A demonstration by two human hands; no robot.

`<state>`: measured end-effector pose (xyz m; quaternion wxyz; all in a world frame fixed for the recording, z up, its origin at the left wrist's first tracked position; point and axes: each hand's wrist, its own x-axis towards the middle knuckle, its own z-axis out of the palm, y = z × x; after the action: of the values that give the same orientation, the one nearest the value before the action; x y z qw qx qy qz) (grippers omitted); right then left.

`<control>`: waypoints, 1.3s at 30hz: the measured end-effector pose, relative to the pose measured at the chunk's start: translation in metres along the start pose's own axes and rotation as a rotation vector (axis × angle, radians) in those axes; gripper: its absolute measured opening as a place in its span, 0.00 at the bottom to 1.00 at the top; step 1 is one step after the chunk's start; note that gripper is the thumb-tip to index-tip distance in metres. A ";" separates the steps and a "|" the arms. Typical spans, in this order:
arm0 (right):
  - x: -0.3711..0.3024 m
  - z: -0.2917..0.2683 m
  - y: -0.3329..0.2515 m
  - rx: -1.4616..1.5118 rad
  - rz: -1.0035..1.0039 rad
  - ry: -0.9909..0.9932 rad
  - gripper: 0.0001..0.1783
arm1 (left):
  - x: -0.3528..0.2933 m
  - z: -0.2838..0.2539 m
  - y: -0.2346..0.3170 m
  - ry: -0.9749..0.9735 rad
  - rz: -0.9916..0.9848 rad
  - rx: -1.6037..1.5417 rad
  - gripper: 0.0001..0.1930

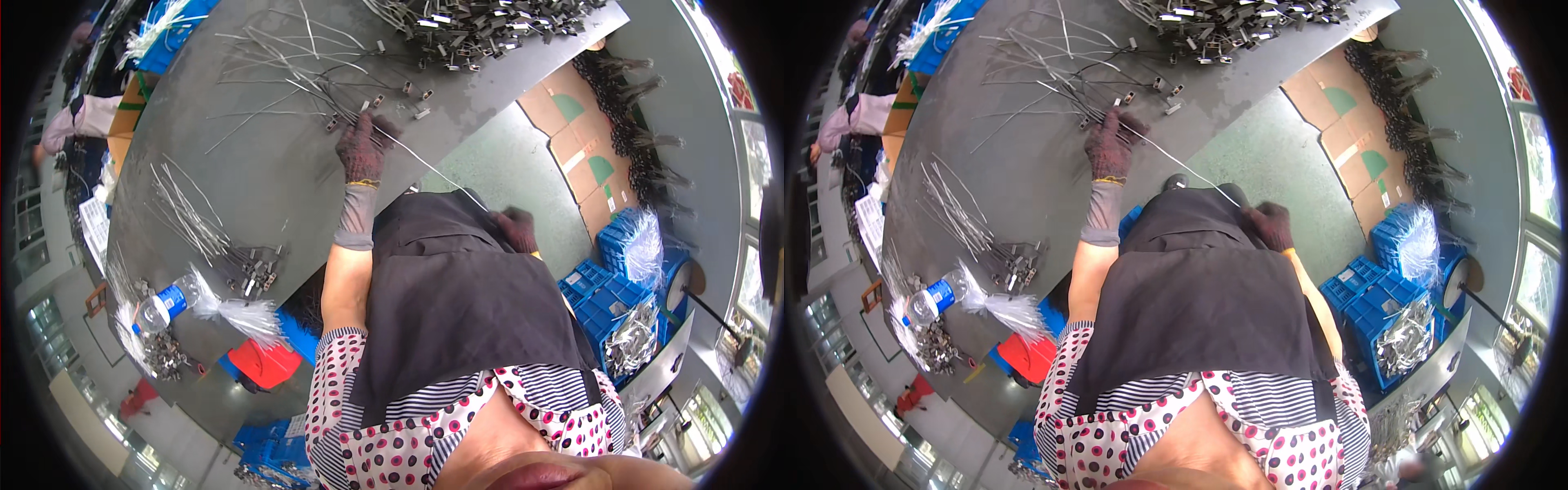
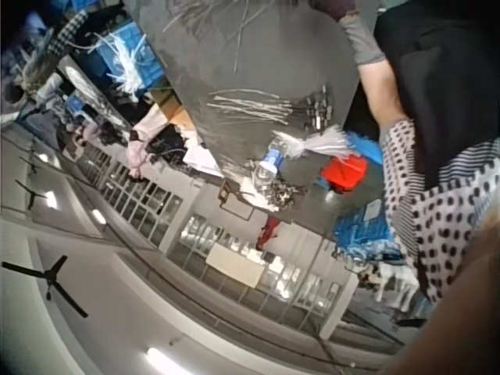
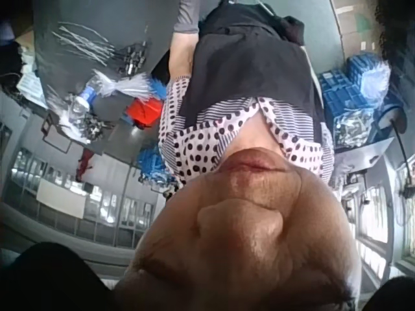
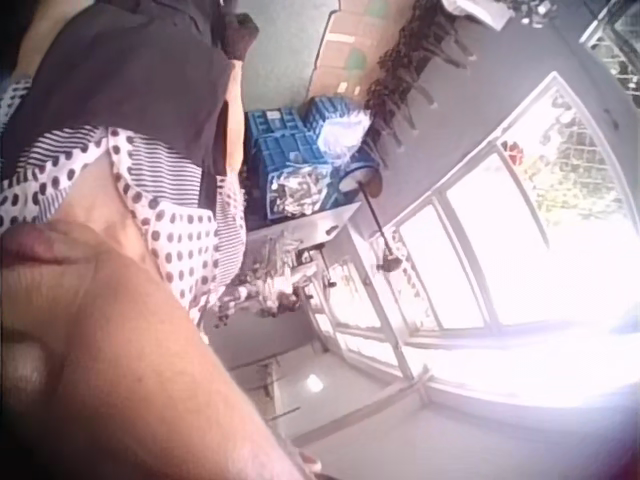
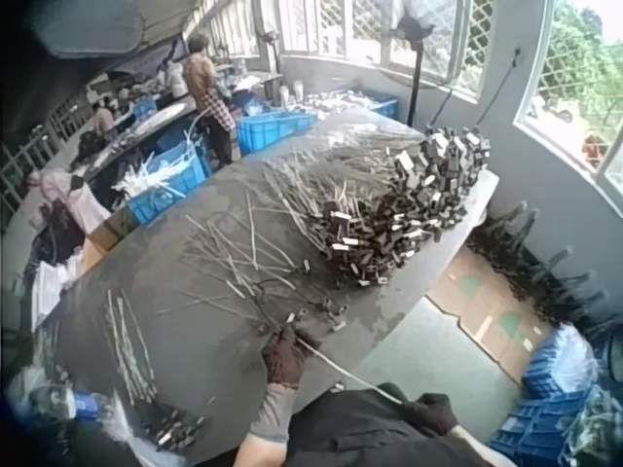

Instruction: Bundling and organizing electrical wires at a production station.

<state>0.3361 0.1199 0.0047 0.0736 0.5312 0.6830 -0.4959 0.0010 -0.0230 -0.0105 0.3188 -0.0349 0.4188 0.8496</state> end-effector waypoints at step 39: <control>0.120 -0.037 -0.337 -0.070 -0.470 0.469 0.28 | 0.040 0.027 0.036 0.005 -0.204 0.617 0.18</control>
<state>0.0314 0.2451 0.1499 -0.1836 0.4560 0.8018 -0.3397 -0.0459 0.0016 0.0183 0.3969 0.0195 0.6515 0.6463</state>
